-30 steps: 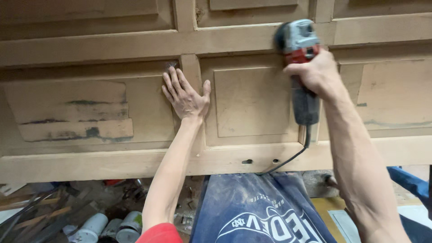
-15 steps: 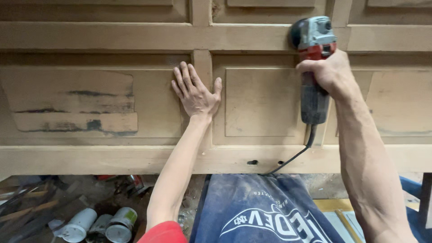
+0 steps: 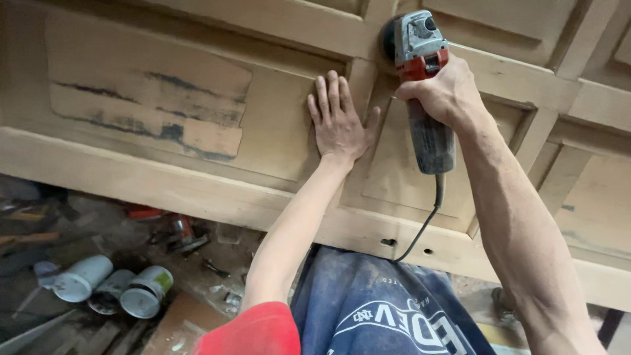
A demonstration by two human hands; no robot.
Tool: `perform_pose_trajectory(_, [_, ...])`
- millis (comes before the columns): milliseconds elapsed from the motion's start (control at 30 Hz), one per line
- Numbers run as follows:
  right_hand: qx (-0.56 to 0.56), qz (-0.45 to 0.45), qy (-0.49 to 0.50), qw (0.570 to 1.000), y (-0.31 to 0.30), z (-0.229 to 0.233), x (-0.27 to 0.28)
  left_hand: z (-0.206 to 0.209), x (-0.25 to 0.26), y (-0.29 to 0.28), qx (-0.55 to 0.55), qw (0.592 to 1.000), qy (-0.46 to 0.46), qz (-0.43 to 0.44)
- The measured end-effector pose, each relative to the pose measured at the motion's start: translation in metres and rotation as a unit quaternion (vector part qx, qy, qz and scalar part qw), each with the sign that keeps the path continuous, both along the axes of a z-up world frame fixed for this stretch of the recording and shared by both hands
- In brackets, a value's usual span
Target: The person uses an electric sander to smooth the surface of a wooden door. They move the sander across the door's panels and frame, applying pressure to remove old finish and smooth the wood.
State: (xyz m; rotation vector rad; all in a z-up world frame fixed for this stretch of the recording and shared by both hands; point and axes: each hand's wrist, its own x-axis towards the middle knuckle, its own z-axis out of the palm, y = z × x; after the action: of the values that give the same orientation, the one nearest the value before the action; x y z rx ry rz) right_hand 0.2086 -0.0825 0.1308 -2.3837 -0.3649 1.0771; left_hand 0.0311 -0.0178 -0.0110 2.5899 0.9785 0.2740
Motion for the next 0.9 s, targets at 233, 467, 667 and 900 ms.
perform_pose_trajectory(233, [0.046,0.054,-0.037,0.997,0.041,-0.005,-0.013,0.01,0.004,0.003,-0.032,0.998,0.058,0.0])
perform_pose_trajectory(467, [0.032,0.031,-0.05,0.998,0.027,-0.005,-0.004,0.008,0.005,0.003,-0.019,0.999,0.045,-0.006])
perform_pose_trajectory(667, [0.05,-0.048,0.003,0.998,-0.07,0.012,0.027,-0.001,0.001,0.005,0.011,0.999,0.044,-0.009])
perform_pose_trajectory(900, [0.029,-0.125,-0.002,0.992,-0.208,0.02,0.077,0.006,0.017,-0.054,0.045,0.998,0.021,0.03])
